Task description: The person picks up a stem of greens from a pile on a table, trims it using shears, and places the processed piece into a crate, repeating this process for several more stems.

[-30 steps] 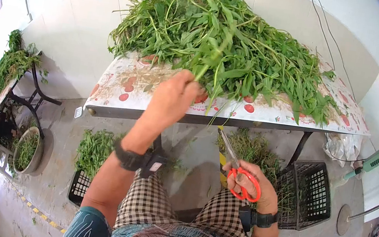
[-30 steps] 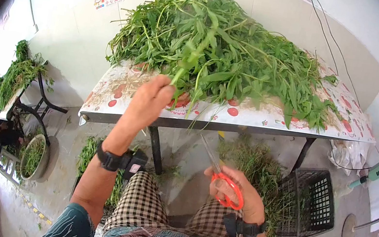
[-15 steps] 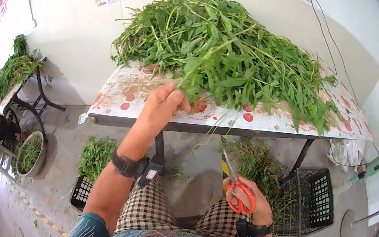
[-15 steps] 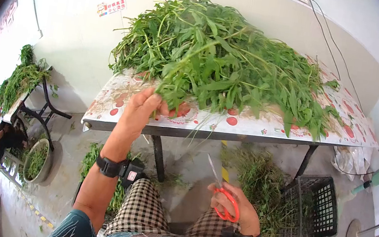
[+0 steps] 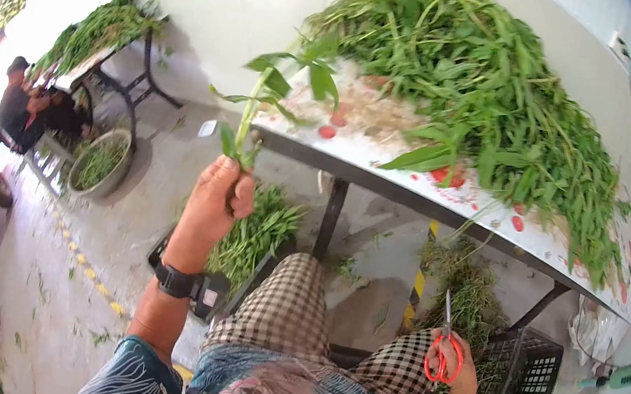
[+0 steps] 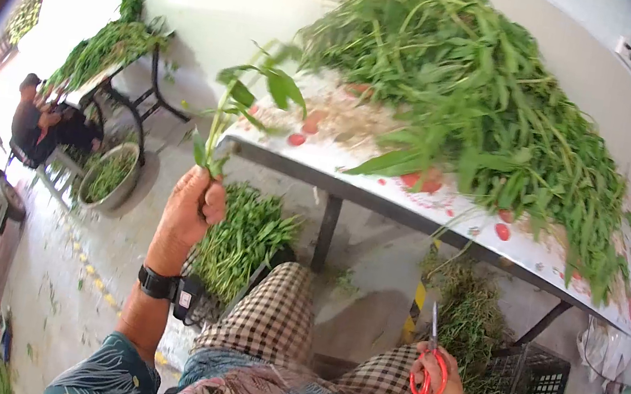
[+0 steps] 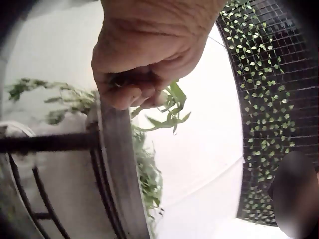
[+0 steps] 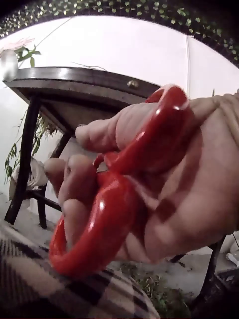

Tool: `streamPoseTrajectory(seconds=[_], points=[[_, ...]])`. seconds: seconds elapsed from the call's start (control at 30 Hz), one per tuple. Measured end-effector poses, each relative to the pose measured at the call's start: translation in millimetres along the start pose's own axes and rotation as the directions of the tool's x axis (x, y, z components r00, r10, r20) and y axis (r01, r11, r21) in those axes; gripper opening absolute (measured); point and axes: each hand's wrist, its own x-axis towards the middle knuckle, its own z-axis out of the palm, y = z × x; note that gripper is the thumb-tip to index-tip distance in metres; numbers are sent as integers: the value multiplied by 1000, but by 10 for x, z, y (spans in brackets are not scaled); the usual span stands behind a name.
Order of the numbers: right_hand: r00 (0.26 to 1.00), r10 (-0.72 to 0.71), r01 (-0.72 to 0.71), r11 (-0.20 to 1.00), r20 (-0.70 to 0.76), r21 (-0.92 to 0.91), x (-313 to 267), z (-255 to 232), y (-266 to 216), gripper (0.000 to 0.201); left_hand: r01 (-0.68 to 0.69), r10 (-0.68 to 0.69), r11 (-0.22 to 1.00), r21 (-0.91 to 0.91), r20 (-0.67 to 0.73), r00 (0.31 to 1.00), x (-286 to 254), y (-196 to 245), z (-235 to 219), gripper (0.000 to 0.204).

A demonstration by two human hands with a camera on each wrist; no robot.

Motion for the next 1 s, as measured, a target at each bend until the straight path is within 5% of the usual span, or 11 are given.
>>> streamPoseTrajectory(seconds=[0.17, 0.43, 0.67, 0.83, 0.93, 1.0], points=[[997, 73, -75, 996, -29, -53, 169, -201, 391, 35, -19, 104, 941, 337, -237, 966, -251, -87, -956, 22], [977, 199, -196, 980, -77, 42, 295, -121, 347, 36, 338, -94, 849, 407, -511, 854, -526, -733, -1889, 23], [957, 254, -239, 964, -141, 115, 328, -174, 420, 36, 447, -222, 823, 350, -525, 821, -465, -1115, -2019, 18], [947, 268, -253, 962, -178, 100, 355, -140, 427, 35, 472, -384, 848, 242, -333, 861, -383, -1351, -2234, 15], [950, 257, -248, 966, -177, 72, 367, -130, 426, 35, 601, -485, 775, 196, -425, 764, -364, -1548, -2325, 22], [942, 282, -273, 959, -179, 73, 369, -118, 404, 35, 673, -441, 606, 424, -525, 728, -385, -1781, -2549, 40]])
